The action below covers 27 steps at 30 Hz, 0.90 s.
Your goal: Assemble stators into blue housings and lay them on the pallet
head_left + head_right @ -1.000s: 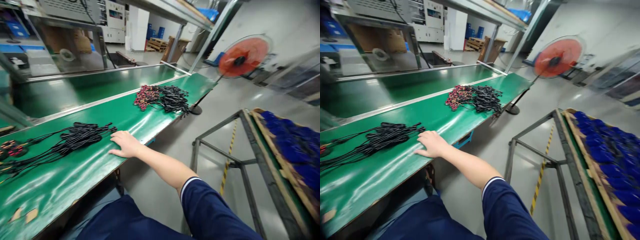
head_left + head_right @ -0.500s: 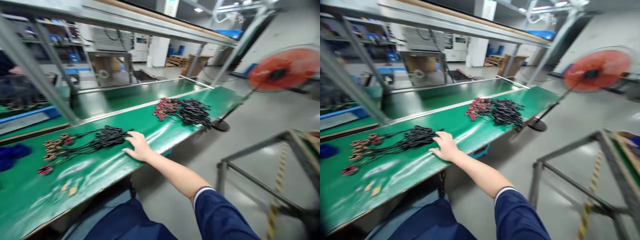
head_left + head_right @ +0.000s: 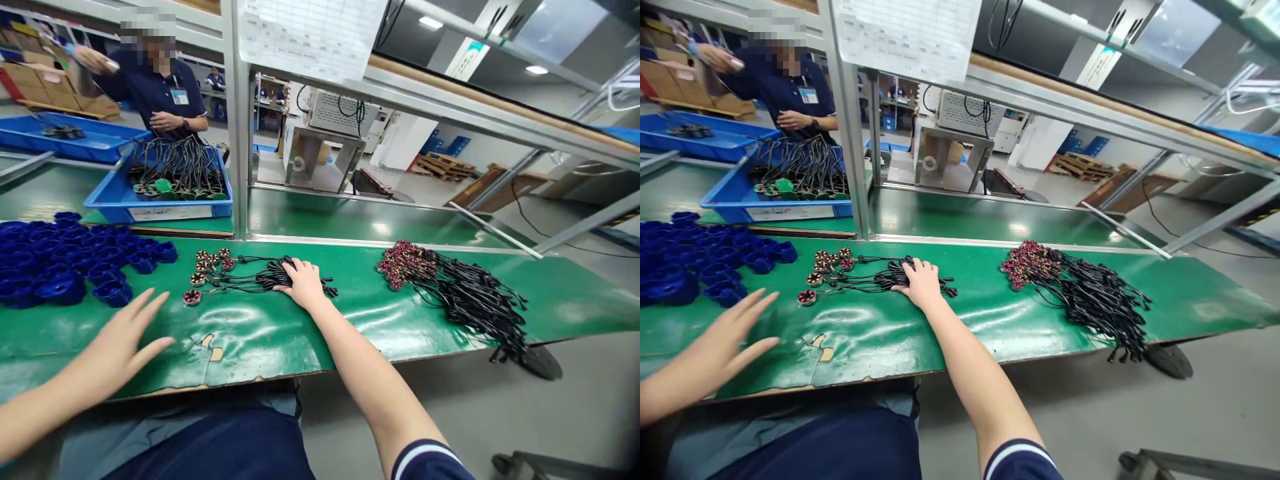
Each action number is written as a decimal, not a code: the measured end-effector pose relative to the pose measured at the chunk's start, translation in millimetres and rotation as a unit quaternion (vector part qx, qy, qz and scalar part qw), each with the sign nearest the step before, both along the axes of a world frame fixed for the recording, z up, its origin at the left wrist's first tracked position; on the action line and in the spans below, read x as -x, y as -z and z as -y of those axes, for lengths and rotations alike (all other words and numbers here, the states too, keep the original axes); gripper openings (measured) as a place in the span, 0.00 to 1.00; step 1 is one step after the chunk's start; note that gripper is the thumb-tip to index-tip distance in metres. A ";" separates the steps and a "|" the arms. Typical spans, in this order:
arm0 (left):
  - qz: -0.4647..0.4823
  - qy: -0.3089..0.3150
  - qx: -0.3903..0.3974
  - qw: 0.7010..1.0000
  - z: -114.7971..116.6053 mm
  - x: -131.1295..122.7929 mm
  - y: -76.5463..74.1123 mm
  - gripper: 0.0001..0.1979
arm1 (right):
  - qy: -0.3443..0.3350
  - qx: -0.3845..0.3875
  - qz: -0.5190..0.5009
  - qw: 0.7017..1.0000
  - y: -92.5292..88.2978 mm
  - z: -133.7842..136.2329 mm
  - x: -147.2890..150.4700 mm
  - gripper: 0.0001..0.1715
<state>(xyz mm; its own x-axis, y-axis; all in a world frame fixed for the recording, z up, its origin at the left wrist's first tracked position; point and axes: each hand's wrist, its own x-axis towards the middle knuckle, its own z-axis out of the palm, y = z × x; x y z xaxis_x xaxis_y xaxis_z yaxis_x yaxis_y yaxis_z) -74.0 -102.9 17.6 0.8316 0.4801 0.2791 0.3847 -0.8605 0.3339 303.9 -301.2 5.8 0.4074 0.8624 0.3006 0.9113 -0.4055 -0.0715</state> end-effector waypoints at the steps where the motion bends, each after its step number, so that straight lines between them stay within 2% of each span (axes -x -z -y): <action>1: -0.019 -0.006 -0.019 1.000 0.2 -21.5 7.2 0.44 | -0.002 -0.001 0.005 1.000 1.3 0.7 -2.6 0.44; 2: -0.025 -0.018 -0.032 0.999 1.3 -44.1 12.5 0.44 | -0.005 -0.002 0.012 1.000 2.8 2.3 -5.0 0.43; 4: -0.036 -0.032 -0.038 0.998 5.1 -89.1 17.5 0.38 | -0.007 -0.004 0.035 0.999 5.7 8.1 -10.3 0.40; 7: -0.033 0.001 -0.030 0.999 11.5 -146.6 15.7 0.29 | 0.002 -0.010 0.063 0.998 7.8 23.9 -22.4 0.36; 10: -0.059 0.019 -0.027 0.998 14.8 -185.5 9.8 0.26 | 0.020 -0.026 0.060 0.998 8.4 45.7 -44.0 0.34; 12: -0.079 0.036 -0.036 0.996 15.0 -196.7 4.1 0.29 | 0.043 -0.034 0.052 0.997 10.7 60.1 -63.0 0.32; 15: -0.065 0.056 -0.088 0.992 12.3 -180.1 -6.5 0.32 | 0.140 0.003 0.042 0.989 16.3 76.8 -85.2 0.37; 17: -0.046 0.037 -0.132 0.989 5.7 -145.0 -10.3 0.30 | 0.185 0.011 0.044 0.982 17.3 81.3 -83.7 0.44; 18: -0.039 0.011 -0.156 0.987 -0.4 -122.3 -9.5 0.29 | 0.182 -0.003 0.047 0.982 16.1 79.7 -76.2 0.48; 20: -0.003 -0.088 -0.194 0.977 -19.1 -74.6 -1.8 0.28 | 0.129 -0.044 0.046 0.990 10.8 65.3 -50.5 0.47; 22: 0.016 -0.177 -0.185 0.967 -41.7 -35.6 11.9 0.29 | 0.047 -0.065 0.028 0.996 4.2 34.9 -19.4 0.39; 24: 0.024 -0.179 -0.157 0.971 -57.1 -13.6 25.2 0.29 | -0.010 -0.067 -0.001 0.998 -0.4 -2.9 7.8 0.30; 27: 0.004 -0.105 -0.095 0.990 -51.3 -11.6 33.2 0.27 | -0.050 -0.079 -0.032 0.995 4.4 -43.1 38.0 0.22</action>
<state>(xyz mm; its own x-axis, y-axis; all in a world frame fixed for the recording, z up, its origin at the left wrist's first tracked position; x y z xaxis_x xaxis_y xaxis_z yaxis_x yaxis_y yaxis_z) -62.4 -51.6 -15.6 0.7167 0.5804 0.3866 0.5595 -0.8095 0.1781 265.9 -258.0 1.3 0.3453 0.8438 0.4109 0.9378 -0.2927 -0.1870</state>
